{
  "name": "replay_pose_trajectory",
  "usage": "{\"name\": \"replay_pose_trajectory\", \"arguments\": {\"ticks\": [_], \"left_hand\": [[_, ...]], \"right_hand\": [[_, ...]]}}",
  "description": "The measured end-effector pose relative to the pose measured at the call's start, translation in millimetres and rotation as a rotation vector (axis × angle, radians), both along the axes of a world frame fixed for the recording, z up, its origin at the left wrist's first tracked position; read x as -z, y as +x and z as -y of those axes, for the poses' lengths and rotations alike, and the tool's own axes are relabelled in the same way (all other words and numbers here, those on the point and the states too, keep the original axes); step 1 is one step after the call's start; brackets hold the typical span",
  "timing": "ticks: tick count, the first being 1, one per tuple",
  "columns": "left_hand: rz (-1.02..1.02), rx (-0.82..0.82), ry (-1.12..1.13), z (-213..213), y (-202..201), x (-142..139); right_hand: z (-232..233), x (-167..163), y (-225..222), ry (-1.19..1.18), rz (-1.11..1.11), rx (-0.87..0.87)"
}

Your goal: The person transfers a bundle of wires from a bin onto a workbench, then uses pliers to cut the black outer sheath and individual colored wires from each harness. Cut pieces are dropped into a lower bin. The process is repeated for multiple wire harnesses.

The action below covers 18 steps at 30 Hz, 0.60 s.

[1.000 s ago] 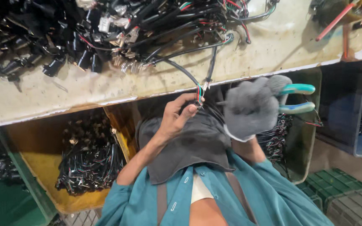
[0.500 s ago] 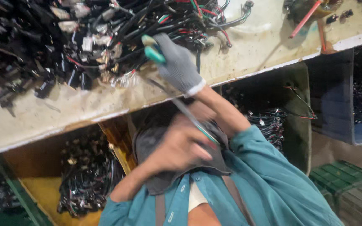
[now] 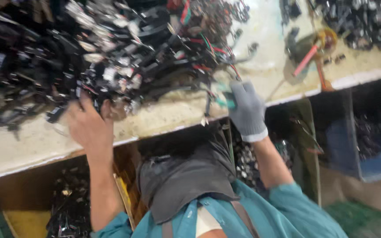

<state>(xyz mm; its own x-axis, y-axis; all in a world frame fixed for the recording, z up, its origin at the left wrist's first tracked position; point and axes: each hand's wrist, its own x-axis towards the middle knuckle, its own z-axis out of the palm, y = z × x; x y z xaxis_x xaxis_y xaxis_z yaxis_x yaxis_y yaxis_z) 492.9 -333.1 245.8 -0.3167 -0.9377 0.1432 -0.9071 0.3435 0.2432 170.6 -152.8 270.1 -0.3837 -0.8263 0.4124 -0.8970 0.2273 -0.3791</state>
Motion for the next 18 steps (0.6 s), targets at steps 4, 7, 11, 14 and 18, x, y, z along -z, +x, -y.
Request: {"name": "replay_pose_trajectory", "arguments": {"ticks": [4, 7, 11, 14, 18], "left_hand": [[0.034, 0.131, -0.075, 21.7, 16.4, 17.8], [-0.059, 0.159, -0.096, 10.7, 37.9, 31.1], [-0.444, -0.084, -0.053, 11.9, 48.1, 33.2], [-0.493, 0.028, -0.256, 24.6, 28.1, 25.6], [-0.753, 0.299, -0.423, 8.1, -8.2, 5.2]], "right_hand": [[-21.0, 10.8, 14.0, 0.049, 0.064, 0.007], [-29.5, 17.2, 18.9, -0.014, -0.090, -0.042], [-29.8, 14.8, 22.3, 0.091, -0.141, -0.008], [-25.7, 8.5, 25.6, 0.116, -0.121, -0.013], [-21.8, 12.3, 32.4, 0.227, -0.124, 0.044]]}}
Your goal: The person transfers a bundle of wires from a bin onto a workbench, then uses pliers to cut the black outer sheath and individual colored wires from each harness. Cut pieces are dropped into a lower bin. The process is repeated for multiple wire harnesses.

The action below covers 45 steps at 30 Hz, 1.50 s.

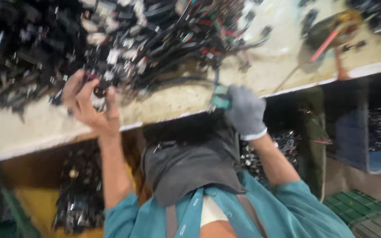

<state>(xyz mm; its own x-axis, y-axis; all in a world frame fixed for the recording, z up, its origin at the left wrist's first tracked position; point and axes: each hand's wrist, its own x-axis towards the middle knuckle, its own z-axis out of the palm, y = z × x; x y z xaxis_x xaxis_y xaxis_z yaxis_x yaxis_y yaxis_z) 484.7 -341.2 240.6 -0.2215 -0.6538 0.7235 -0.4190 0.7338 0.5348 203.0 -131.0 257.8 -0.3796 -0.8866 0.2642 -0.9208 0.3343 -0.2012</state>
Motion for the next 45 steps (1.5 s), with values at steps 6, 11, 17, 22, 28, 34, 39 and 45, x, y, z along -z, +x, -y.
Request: {"name": "replay_pose_trajectory", "arguments": {"ticks": [6, 11, 17, 22, 28, 34, 39, 45], "left_hand": [[-0.328, 0.674, 0.820, -99.1, -38.6, -13.7], [-0.350, 0.802, 1.501, -124.1, -53.0, 5.6], [-0.304, 0.839, 1.286, -116.2, -42.1, 2.5], [-0.104, 0.947, 1.127, -111.2, -45.4, -2.2], [0.066, 0.645, 1.044, -124.7, -48.4, 1.1], [-0.192, 0.867, 1.138, -138.4, -44.5, 0.7], [-0.210, 0.851, 1.042, -147.7, -44.2, -3.4], [-0.277, 0.820, 1.139, -139.4, -44.5, -11.6]], "right_hand": [[2.7, 19.3, -8.2, 0.016, 0.071, 0.036], [5.6, -0.5, -26.5, -0.002, 0.325, -0.076], [1.5, -34.0, 24.6, -0.254, 1.149, -0.015], [1.5, -37.4, 29.3, -0.075, 0.443, -0.702], [-0.8, -11.0, 21.9, -0.120, 0.826, -0.605], [-22.6, -6.4, 65.2, -0.805, 1.960, -0.108], [5.3, -24.2, 78.2, -0.867, 2.167, -0.142], [13.2, -59.1, 57.3, -0.499, 1.348, -0.231]]}}
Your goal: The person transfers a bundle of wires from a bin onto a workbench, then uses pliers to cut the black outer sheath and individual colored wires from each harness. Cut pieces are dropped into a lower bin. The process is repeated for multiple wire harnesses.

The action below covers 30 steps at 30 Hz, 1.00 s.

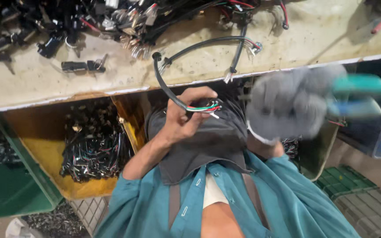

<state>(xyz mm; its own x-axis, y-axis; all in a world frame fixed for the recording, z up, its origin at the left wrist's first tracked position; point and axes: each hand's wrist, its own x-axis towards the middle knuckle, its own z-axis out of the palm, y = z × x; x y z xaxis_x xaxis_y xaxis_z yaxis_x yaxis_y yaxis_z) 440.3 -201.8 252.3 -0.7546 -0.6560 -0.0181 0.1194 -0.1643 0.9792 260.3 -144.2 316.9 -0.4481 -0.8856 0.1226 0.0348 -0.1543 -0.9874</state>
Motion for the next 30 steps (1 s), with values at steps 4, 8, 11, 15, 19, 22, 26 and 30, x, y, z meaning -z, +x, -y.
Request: {"name": "replay_pose_trajectory", "arguments": {"ticks": [4, 8, 11, 15, 19, 22, 26, 30], "left_hand": [[-0.036, 0.098, -0.174, 23.6, -14.2, -3.8], [0.189, 0.262, -0.281, 35.8, -33.6, 4.8], [0.299, 0.314, -0.330, 26.6, -42.1, 21.6], [0.114, 0.188, -0.118, 7.2, -40.5, 49.5], [0.015, 0.146, -0.097, -0.5, -33.8, 68.4], [0.127, 0.137, 0.220, -2.3, -30.5, 70.3], [0.106, 0.102, 0.001, -2.6, -27.9, 61.3], [0.028, 0.147, -0.281, 5.9, -28.8, 53.7]], "right_hand": [[-5.3, -21.9, -17.5, -0.034, -0.943, -0.330], [-5.4, -26.6, -36.1, 0.069, -0.899, -0.318], [-14.2, -10.6, -43.2, 0.165, -0.832, -0.254], [-36.9, 26.6, -38.5, 0.222, -0.578, -0.022], [-44.6, 51.2, -25.3, 0.157, -0.645, -0.050], [-40.2, 49.4, -18.5, 0.326, -0.480, -0.010], [-31.1, 34.2, -28.4, 0.206, -0.689, -0.150], [-25.3, 28.8, -52.9, 0.066, -1.051, -0.234]]}}
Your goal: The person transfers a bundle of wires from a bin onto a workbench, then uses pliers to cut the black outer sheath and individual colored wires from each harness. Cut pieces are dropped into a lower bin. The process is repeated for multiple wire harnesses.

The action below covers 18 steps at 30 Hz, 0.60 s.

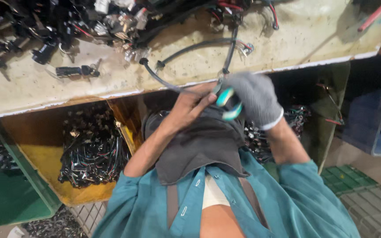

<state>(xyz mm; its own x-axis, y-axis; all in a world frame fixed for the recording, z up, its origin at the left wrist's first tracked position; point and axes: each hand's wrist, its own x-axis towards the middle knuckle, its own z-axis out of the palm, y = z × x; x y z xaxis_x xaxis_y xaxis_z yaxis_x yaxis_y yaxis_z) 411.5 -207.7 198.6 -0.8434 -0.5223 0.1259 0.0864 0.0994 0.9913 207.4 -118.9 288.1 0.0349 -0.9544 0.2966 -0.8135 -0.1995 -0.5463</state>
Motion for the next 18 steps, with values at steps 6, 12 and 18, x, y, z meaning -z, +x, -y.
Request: {"name": "replay_pose_trajectory", "arguments": {"ticks": [6, 12, 18], "left_hand": [[0.163, -0.027, 0.393, 4.4, -5.7, -1.3], [0.139, -0.093, 0.000, -12.3, 1.6, -4.5], [0.141, -0.158, 0.009, -12.5, 12.3, -7.8]], "right_hand": [[-9.8, 24.3, 18.9, -0.045, 0.141, 0.059], [-28.3, 47.5, 51.1, -0.043, 0.445, 0.284], [-26.2, 32.6, 41.6, 0.018, 0.672, 0.338]]}}
